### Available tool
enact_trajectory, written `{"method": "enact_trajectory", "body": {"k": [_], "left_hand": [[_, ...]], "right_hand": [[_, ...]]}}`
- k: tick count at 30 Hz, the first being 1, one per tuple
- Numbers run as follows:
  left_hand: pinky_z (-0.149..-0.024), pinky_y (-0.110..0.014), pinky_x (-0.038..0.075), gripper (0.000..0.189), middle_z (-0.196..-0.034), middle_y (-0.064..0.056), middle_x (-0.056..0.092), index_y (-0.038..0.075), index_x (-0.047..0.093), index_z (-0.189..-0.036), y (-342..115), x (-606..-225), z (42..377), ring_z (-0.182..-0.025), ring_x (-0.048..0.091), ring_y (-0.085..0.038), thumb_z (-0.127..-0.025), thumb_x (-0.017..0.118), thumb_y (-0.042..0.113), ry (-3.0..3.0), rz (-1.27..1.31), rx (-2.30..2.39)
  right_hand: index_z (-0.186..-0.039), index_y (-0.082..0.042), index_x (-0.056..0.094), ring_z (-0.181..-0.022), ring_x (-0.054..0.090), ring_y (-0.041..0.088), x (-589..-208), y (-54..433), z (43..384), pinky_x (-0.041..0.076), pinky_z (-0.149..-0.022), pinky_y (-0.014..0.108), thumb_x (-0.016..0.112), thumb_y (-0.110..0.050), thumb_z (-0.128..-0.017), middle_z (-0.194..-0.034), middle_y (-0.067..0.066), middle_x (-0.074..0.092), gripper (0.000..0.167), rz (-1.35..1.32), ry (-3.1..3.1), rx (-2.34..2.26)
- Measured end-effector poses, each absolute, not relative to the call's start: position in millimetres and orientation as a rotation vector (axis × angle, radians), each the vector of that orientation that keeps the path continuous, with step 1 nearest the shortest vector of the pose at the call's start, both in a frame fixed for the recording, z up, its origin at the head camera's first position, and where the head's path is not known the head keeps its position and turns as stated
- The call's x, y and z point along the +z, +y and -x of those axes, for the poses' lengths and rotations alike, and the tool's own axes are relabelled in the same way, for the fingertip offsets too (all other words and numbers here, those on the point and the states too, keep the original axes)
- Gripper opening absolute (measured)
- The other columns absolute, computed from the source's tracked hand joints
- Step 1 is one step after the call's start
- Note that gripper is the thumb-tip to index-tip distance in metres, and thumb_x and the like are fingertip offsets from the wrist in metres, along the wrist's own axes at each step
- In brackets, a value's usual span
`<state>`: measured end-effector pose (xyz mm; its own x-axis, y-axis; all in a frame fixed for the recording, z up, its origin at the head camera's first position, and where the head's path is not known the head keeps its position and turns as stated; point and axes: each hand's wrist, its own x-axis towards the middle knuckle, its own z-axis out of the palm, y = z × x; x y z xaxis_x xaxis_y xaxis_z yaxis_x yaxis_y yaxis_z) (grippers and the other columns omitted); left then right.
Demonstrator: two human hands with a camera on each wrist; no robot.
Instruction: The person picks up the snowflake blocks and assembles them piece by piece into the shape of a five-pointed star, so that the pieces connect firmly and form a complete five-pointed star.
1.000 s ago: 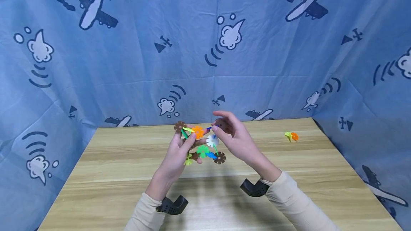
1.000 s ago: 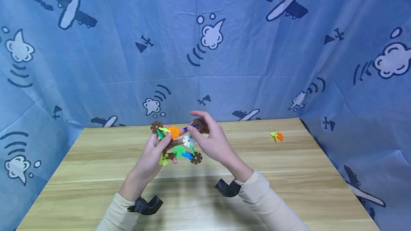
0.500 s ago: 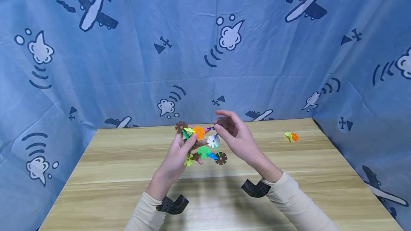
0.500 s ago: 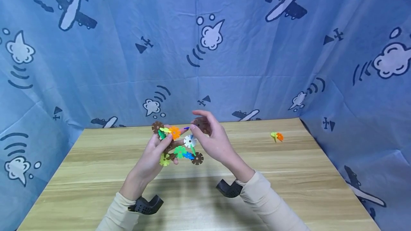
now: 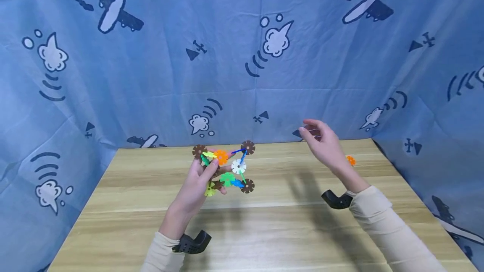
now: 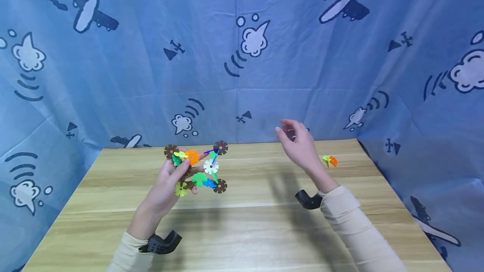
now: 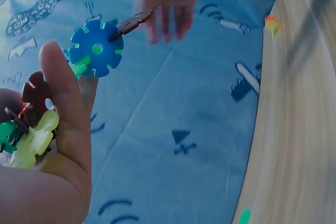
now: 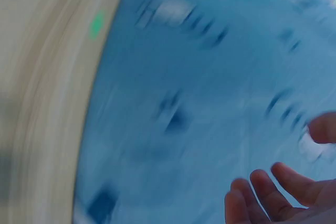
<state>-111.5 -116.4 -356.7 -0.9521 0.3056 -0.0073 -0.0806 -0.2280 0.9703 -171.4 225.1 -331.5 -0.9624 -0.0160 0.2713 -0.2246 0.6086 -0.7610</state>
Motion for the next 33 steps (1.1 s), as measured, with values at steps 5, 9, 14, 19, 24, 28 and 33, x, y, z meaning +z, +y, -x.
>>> {"method": "enact_trajectory", "body": {"k": [5, 9, 14, 19, 24, 28, 33], "left_hand": [[-0.064, -0.025, 0.059, 0.036, -0.154, -0.012, 0.049, 0.016, 0.031, -0.137, -145, -363, 105, -0.112, 0.066, -0.016, -0.109, 0.048, 0.032, 1.840, -0.212, 2.287], [-0.064, -0.024, 0.060, 0.036, -0.150, -0.007, 0.054, 0.018, 0.032, -0.135, -168, -367, 100, -0.110, 0.068, -0.013, -0.108, 0.049, 0.035, 1.885, -0.157, 2.317], [-0.064, -0.024, 0.060, 0.034, -0.137, 0.010, 0.063, 0.019, 0.031, -0.133, -186, -369, 95, -0.108, 0.069, -0.011, -0.108, 0.048, 0.036, 1.919, -0.147, 2.336], [-0.063, -0.025, 0.060, 0.032, -0.132, 0.015, 0.066, 0.018, 0.031, -0.131, -194, -369, 91, -0.108, 0.069, -0.010, -0.109, 0.047, 0.034, 1.906, -0.159, 2.375], [-0.063, -0.024, 0.060, 0.031, -0.132, 0.015, 0.066, 0.019, 0.031, -0.130, -197, -370, 90, -0.109, 0.069, -0.010, -0.108, 0.047, 0.034, 1.888, -0.143, 2.388], [-0.064, -0.024, 0.060, 0.032, -0.134, 0.013, 0.065, 0.019, 0.031, -0.131, -196, -369, 91, -0.110, 0.069, -0.011, -0.108, 0.048, 0.035, 1.871, -0.158, 2.388], [-0.064, -0.023, 0.060, 0.034, -0.135, 0.013, 0.064, 0.019, 0.030, -0.132, -190, -367, 92, -0.109, 0.069, -0.011, -0.108, 0.048, 0.035, 1.871, -0.169, 2.373]], "right_hand": [[-0.141, 0.006, 0.051, -0.117, 0.054, 0.049, -346, 284, 195, 0.047, -0.093, 0.063, 0.052, -0.035, -0.104, -0.130, 0.031, 0.055, 0.055, -0.054, -2.870, 0.783], [-0.135, 0.009, 0.055, -0.112, 0.057, 0.051, -360, 316, 207, 0.051, -0.085, 0.063, 0.052, -0.034, -0.102, -0.126, 0.035, 0.058, 0.054, 0.005, -3.074, 0.502], [-0.102, 0.011, 0.066, -0.099, 0.058, 0.051, -385, 340, 211, 0.053, -0.077, 0.061, 0.059, -0.028, -0.098, -0.115, 0.038, 0.057, 0.041, 0.021, -3.170, 0.271], [-0.071, -0.001, 0.059, -0.090, 0.055, 0.052, -409, 353, 210, 0.052, -0.072, 0.062, 0.060, -0.024, -0.094, -0.099, 0.036, 0.050, 0.033, 0.084, -3.189, 0.154], [-0.083, 0.006, 0.059, -0.087, 0.053, 0.051, -430, 365, 210, 0.051, -0.070, 0.060, 0.060, -0.008, -0.083, -0.094, 0.034, 0.050, 0.014, 0.141, -3.220, 0.201], [-0.106, 0.013, 0.055, -0.086, 0.056, 0.052, -440, 371, 213, 0.052, -0.068, 0.059, 0.061, -0.007, -0.081, -0.099, 0.038, 0.054, 0.032, 0.174, -3.223, 0.250], [-0.134, 0.007, 0.048, -0.104, 0.056, 0.059, -436, 370, 214, 0.053, -0.077, 0.065, 0.061, -0.013, -0.088, -0.124, 0.044, 0.051, 0.051, 0.196, -3.308, 0.277]]}}
